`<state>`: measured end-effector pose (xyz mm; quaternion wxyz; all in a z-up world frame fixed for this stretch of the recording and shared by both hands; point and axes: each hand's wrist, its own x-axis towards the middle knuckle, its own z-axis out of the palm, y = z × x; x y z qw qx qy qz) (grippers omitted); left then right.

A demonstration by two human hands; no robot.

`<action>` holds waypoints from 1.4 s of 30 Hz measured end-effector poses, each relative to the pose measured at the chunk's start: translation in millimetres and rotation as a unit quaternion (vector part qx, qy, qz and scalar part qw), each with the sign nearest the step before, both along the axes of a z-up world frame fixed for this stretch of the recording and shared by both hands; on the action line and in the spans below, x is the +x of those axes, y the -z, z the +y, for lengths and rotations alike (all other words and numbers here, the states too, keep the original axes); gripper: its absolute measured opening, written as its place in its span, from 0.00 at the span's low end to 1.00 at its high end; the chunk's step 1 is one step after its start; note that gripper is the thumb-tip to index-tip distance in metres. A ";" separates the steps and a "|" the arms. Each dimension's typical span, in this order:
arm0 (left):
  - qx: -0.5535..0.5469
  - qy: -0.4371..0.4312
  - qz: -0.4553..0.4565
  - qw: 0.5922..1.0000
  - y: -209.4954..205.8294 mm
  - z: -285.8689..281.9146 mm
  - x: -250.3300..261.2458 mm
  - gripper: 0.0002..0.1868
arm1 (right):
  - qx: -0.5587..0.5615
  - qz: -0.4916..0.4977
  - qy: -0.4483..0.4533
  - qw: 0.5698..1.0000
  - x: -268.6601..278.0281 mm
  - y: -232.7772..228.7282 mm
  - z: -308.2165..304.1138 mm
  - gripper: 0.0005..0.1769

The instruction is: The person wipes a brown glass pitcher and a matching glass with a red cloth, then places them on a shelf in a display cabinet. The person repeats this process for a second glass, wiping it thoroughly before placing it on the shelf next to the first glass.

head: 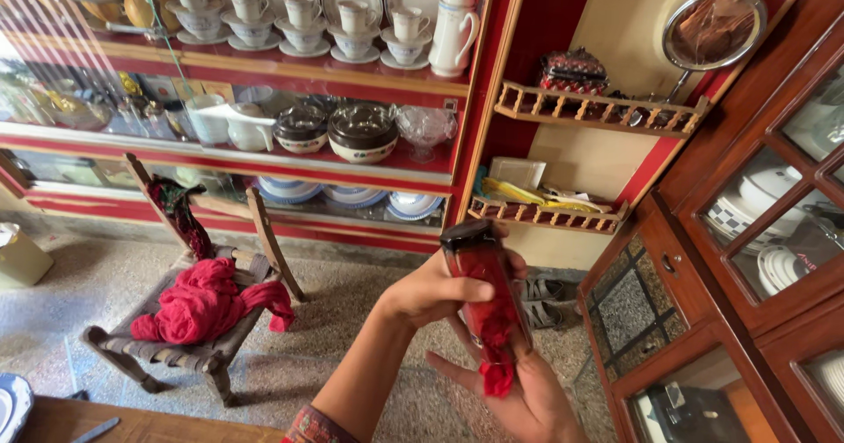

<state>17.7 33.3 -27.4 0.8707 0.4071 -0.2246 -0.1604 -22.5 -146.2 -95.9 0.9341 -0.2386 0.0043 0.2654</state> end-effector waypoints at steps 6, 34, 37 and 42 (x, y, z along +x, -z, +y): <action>0.060 -0.196 0.227 0.952 16.4 -33.2 12.2 0.48 | -0.416 -0.074 0.110 0.899 15.9 12.2 -4.5 0.28; -0.065 -0.289 0.242 0.924 48.8 -30.4 67.4 0.26 | -0.450 -0.375 0.222 0.780 97.4 93.0 -40.0 0.27; -0.026 -0.353 0.218 0.910 46.7 -46.2 77.7 0.24 | -0.453 -0.439 0.226 0.742 112.9 105.2 -41.8 0.27; -0.110 -0.301 0.168 0.932 54.8 -47.7 109.1 0.23 | -0.252 -0.261 0.124 0.924 148.3 105.8 -50.2 0.26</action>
